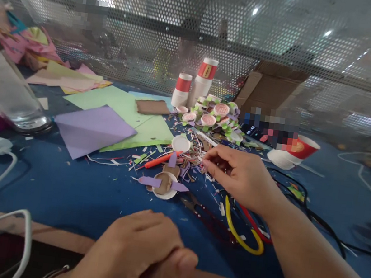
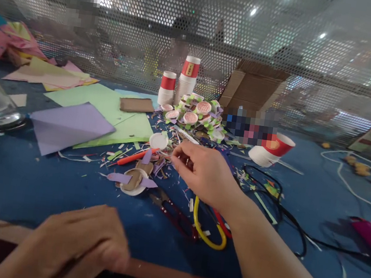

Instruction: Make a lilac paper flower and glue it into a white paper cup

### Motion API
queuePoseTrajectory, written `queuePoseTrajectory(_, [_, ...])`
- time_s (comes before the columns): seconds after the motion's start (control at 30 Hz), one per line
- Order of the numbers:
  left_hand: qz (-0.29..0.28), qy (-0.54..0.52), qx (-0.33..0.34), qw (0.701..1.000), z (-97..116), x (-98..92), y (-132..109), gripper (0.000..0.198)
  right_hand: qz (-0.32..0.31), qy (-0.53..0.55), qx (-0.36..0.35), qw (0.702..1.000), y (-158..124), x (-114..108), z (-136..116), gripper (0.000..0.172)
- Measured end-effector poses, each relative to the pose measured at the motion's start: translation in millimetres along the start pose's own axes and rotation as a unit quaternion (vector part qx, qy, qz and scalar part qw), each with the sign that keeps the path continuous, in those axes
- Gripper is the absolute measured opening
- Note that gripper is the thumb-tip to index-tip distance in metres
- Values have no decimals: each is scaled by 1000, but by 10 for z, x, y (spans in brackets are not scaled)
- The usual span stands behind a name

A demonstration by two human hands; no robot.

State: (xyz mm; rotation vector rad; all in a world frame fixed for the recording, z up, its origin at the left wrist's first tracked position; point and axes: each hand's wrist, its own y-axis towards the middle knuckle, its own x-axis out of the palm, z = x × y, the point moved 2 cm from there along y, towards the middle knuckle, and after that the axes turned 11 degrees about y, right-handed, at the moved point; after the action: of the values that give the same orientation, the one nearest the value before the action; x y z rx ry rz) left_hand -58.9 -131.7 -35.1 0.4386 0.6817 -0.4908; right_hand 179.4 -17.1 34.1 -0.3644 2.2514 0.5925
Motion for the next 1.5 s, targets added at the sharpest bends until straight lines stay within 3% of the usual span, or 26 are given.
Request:
queuePoseTrajectory(0.07, [34, -5, 1, 999, 285, -169, 386, 22, 19, 17, -21, 999, -14, 7, -63, 16])
queuePoseTrajectory(0.13, [-25, -22, -53, 998, 433, -207, 579, 52, 39, 43, -42, 997, -34, 25, -147, 17])
queuePoseTrajectory(0.2, [-85, -70, -95, 989, 484, -182, 664, 68, 54, 79, -52, 994, -58, 51, -230, 19])
queuePoseTrajectory(0.33, [-139, -192, -83, 968, 545, -111, 844, 49, 72, 76, -82, 991, -80, 80, -323, 18])
queuePoseTrajectory(0.4, [-153, -248, -73, 954, 598, -92, 953, 45, 79, 73, -65, 992, -69, 66, -303, 21])
queuePoseTrajectory(0.53, [-158, -221, -62, 960, 677, -163, 1097, 51, 112, 143, 1, 983, -48, -13, -238, 34])
queuePoseTrajectory(0.63, [-177, -202, -14, 963, 664, -369, 1194, 30, 145, 146, 9, 978, -41, -68, -194, 36])
queuePoseTrajectory(0.7, [-195, -178, 12, 964, 572, -554, 1311, 24, 162, 108, 28, 980, -18, -87, -99, 38])
queuePoseTrajectory(0.77, [-160, -111, 13, 981, 382, -734, 1481, 22, 169, 36, 64, 983, 24, -96, 55, 35])
queuePoseTrajectory(0.83, [-31, -3, 1, 1000, 115, -876, 1661, 19, 125, 17, 114, 985, 76, -80, 229, 36])
queuePoseTrajectory(0.87, [49, 63, -8, 997, -28, -918, 1731, 18, 115, 24, 129, 985, 97, -75, 298, 35])
queuePoseTrajectory(0.9, [86, 121, -23, 989, -169, -922, 1784, 22, 104, 28, 137, 985, 113, -69, 346, 35])
queuePoseTrajectory(1.0, [82, 175, -86, 977, -521, -817, 1852, 45, 107, 11, 130, 986, 126, -60, 370, 35])
queuePoseTrajectory(1.07, [77, 190, -100, 974, -642, -734, 1856, 49, 107, 0, 119, 987, 117, -44, 329, 34])
queuePoseTrajectory(1.27, [83, 201, -105, 970, -755, -610, 1923, 40, 86, 15, 111, 990, 106, 1, 269, 33])
queuePoseTrajectory(1.5, [126, 186, -99, 969, -803, -639, 1961, 34, 81, -6, 94, 992, 98, 10, 272, 33])
